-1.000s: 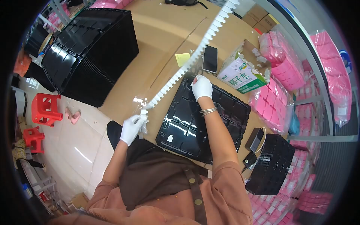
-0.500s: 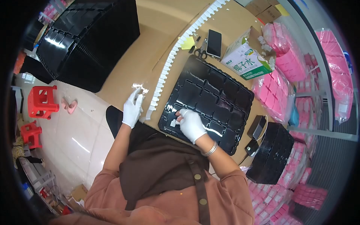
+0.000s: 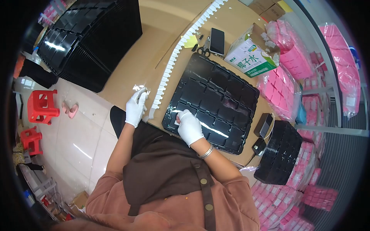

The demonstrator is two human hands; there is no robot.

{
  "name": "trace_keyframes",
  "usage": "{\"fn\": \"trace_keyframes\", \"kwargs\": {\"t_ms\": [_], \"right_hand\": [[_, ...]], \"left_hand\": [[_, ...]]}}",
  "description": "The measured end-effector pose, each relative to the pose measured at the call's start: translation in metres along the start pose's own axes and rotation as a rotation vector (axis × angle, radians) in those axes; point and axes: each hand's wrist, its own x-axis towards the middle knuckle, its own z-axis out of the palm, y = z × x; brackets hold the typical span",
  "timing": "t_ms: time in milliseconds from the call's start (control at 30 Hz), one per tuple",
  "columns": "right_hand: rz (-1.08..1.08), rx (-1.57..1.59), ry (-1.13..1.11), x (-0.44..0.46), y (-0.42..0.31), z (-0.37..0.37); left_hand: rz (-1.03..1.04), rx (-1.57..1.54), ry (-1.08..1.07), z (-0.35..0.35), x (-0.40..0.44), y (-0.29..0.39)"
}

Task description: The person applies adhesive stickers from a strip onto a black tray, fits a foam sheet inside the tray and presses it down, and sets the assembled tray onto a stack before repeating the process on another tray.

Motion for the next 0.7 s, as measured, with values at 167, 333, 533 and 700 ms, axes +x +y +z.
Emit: {"fn": "trace_keyframes", "kwargs": {"t_ms": [167,333,533,700], "right_hand": [[0.002,0.467,0.234,0.011,0.017,-0.023],[-0.017,0.136,1.107,0.108,0.086,-0.200],[0.107,0.025,0.651,0.199,0.205,-0.316],[0.307,-0.147,0.839,0.150,0.241,-0.350]], "left_hand": [[-0.044,-0.004,-0.001,-0.002,-0.002,0.004],[-0.040,-0.023,0.006,0.000,-0.001,0.000],[-0.072,-0.070,0.008,0.000,-0.002,0.000],[-0.082,-0.056,0.004,0.002,0.000,-0.002]]}}
